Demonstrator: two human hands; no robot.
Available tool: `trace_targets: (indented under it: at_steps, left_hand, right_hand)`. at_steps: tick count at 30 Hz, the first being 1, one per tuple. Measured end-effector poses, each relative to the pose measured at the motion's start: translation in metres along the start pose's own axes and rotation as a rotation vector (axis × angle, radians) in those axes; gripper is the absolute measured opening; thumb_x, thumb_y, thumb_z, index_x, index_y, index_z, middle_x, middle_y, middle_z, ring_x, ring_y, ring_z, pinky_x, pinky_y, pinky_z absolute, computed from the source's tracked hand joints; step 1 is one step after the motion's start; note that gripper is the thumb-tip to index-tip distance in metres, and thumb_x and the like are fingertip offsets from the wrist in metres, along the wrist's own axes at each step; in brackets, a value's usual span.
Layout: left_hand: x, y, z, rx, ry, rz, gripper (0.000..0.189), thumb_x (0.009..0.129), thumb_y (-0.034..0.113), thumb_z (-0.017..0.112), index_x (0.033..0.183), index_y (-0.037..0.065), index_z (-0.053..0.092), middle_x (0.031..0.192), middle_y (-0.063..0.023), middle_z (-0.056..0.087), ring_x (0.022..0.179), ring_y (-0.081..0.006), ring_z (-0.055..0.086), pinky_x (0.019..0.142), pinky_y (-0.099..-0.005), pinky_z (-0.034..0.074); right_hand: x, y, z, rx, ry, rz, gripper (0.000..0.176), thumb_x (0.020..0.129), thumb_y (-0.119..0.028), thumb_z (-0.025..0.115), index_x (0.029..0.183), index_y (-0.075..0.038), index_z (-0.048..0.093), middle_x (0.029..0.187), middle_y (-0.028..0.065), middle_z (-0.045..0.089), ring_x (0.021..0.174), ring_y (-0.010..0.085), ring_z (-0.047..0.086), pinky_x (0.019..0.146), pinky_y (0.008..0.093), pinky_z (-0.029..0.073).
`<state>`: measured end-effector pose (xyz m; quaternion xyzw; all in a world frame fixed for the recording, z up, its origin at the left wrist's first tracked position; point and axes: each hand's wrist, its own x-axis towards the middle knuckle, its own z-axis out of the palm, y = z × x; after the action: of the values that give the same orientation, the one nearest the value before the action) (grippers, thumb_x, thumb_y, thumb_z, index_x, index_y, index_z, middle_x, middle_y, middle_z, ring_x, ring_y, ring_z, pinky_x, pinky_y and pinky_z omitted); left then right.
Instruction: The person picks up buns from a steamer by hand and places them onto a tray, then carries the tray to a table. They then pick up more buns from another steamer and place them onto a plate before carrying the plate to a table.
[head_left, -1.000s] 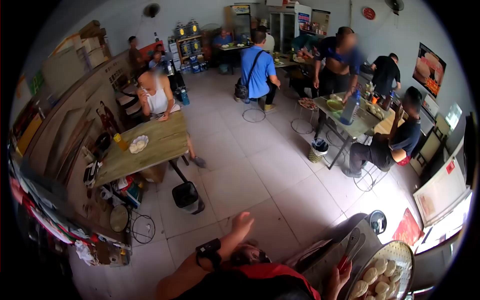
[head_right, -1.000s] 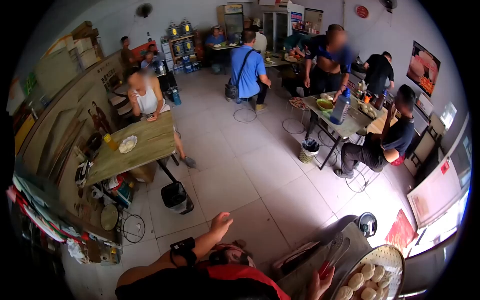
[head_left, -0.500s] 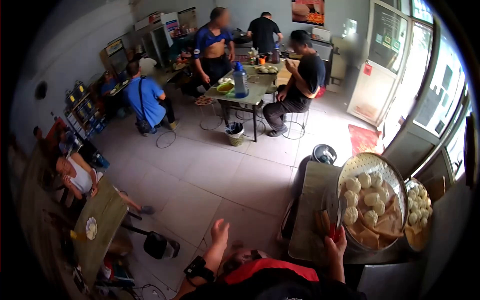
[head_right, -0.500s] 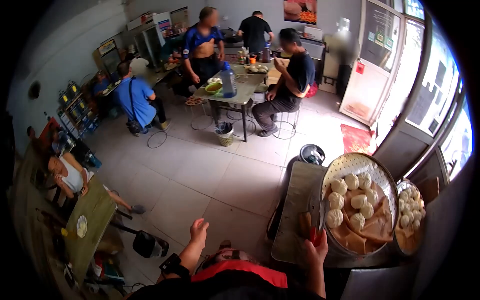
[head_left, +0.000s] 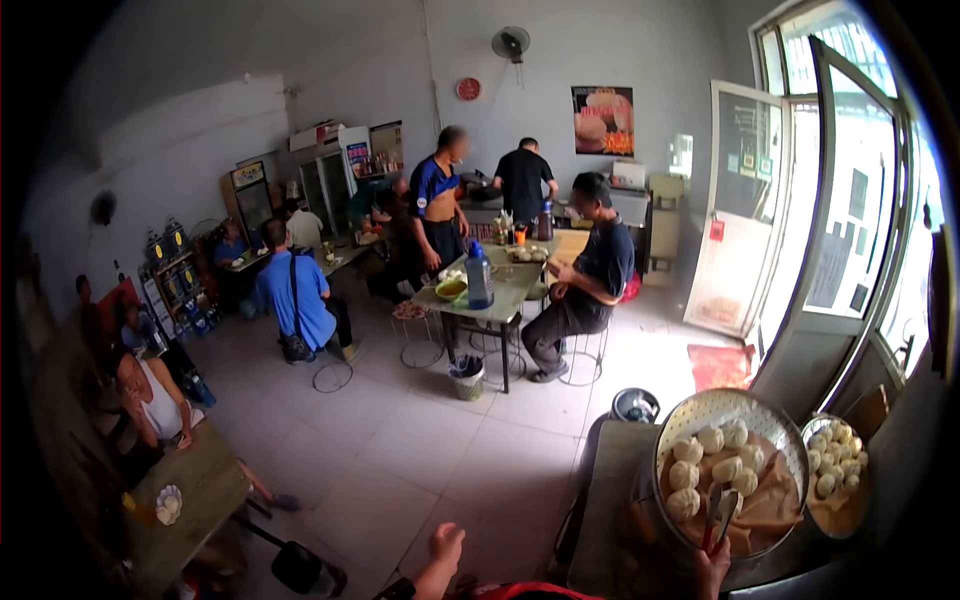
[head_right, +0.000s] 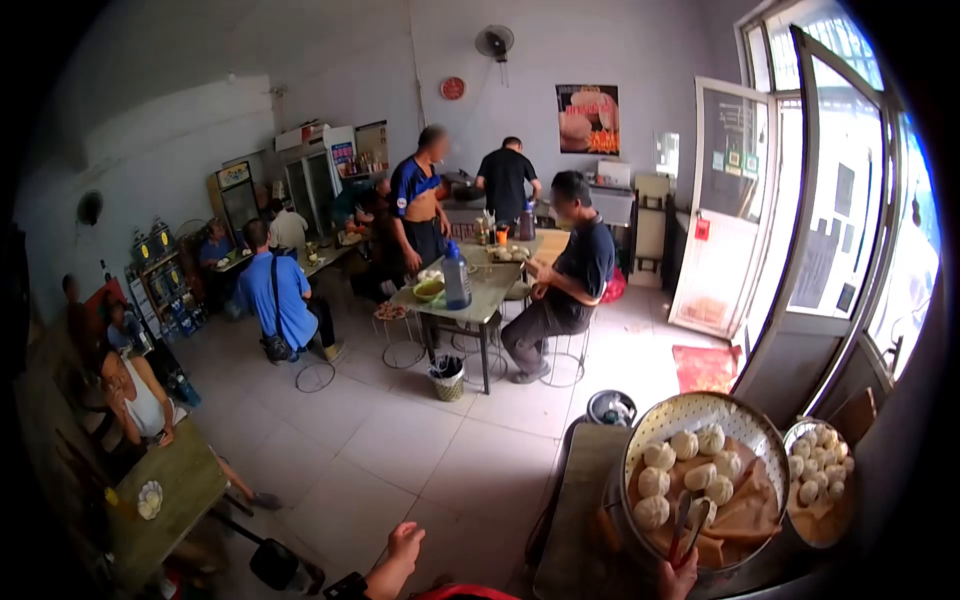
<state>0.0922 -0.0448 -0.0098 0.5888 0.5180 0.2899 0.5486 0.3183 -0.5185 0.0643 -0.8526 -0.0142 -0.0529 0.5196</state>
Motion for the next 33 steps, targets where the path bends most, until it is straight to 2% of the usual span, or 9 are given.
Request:
trace_targets:
  at_steps: [1,8,11,14,17,26,29,32,33]
  left_hand:
    - [0.004,0.001,0.003,-0.009,0.005,0.021,0.037,0.071,0.019,0.069,0.102,0.002,0.062,0.107,-0.0137,0.062,0.103,-0.0243,0.058,0.087,-0.0345,0.045]
    - [0.008,0.001,-0.004,-0.014,0.055,0.11,0.037,0.072,0.019,0.069,0.103,0.001,0.061,0.107,-0.0135,0.062,0.103,-0.0241,0.058,0.087,-0.0338,0.045]
    - [0.001,0.01,-0.012,0.008,0.079,0.122,0.036,0.073,0.018,0.068,0.104,0.001,0.061,0.108,-0.0132,0.062,0.103,-0.024,0.058,0.087,-0.0337,0.045]
    - [-0.007,0.014,-0.02,0.013,0.105,0.108,0.035,0.074,0.017,0.068,0.105,0.001,0.06,0.108,-0.0132,0.062,0.103,-0.0239,0.058,0.087,-0.0336,0.045]
    - [-0.005,0.007,-0.026,0.022,0.115,0.097,0.035,0.075,0.018,0.068,0.105,0.001,0.06,0.109,-0.0133,0.062,0.103,-0.0238,0.058,0.088,-0.0335,0.045]
    - [-0.014,0.014,-0.024,-0.012,0.001,0.06,0.036,0.078,0.015,0.066,0.11,0.001,0.057,0.117,-0.0119,0.056,0.112,-0.022,0.051,0.091,-0.0322,0.042]
    - [-0.014,0.012,-0.02,-0.008,-0.015,0.078,0.037,0.078,0.015,0.066,0.11,0.0,0.057,0.117,-0.0122,0.056,0.112,-0.0217,0.051,0.091,-0.0323,0.042]
    - [-0.015,0.009,-0.016,0.011,0.016,0.116,0.036,0.077,0.016,0.066,0.108,0.001,0.058,0.111,-0.0126,0.06,0.108,-0.0225,0.054,0.092,-0.0328,0.042]
    - [-0.015,0.009,-0.016,0.036,0.01,0.137,0.036,0.076,0.017,0.066,0.107,0.002,0.058,0.109,-0.0127,0.061,0.106,-0.023,0.056,0.092,-0.033,0.042]
  right_hand:
    - [0.003,0.015,0.002,0.1,-0.006,-0.037,0.065,0.078,-0.024,0.066,0.137,-0.014,0.04,0.119,0.0149,0.058,0.103,0.0331,0.057,0.088,0.0404,0.044]
    - [0.001,-0.078,-0.008,-0.404,-0.021,0.065,0.072,0.071,-0.042,0.07,0.131,-0.01,0.045,0.105,0.0234,0.061,0.097,0.0394,0.057,0.087,0.0435,0.044]
    - [0.015,-0.041,-0.003,-0.526,0.098,-0.024,0.06,0.072,-0.043,0.069,0.123,-0.016,0.051,0.102,0.0191,0.062,0.091,0.0336,0.061,0.075,0.0399,0.05]
    - [0.03,-0.012,0.007,-0.39,0.241,-0.122,0.064,0.067,-0.012,0.061,0.127,0.003,0.045,0.095,0.0175,0.062,0.087,0.0257,0.061,0.077,0.0329,0.047]
    - [0.013,-0.061,-0.003,-0.253,0.145,0.124,0.067,0.068,-0.013,0.061,0.13,0.003,0.042,0.104,0.0202,0.061,0.092,0.029,0.06,0.079,0.0358,0.046]
    - [0.007,-0.021,-0.019,-0.271,0.176,-0.184,0.06,0.072,-0.014,0.063,0.126,0.003,0.044,0.108,0.018,0.056,0.094,0.0273,0.057,0.08,0.0337,0.045]
    - [0.007,-0.012,-0.027,-0.312,0.16,-0.12,0.069,0.075,-0.028,0.071,0.129,0.004,0.042,0.12,0.0217,0.055,0.11,0.031,0.054,0.09,0.0347,0.043]
    - [0.011,-0.004,-0.035,-0.368,0.057,0.003,0.063,0.08,-0.026,0.068,0.13,0.002,0.041,0.124,0.0195,0.052,0.112,0.0296,0.053,0.092,0.0352,0.043]
    - [0.011,-0.003,-0.029,0.01,-0.002,-0.052,0.058,0.08,-0.012,0.064,0.13,-0.001,0.038,0.128,0.0161,0.047,0.114,0.028,0.052,0.096,0.0373,0.043]
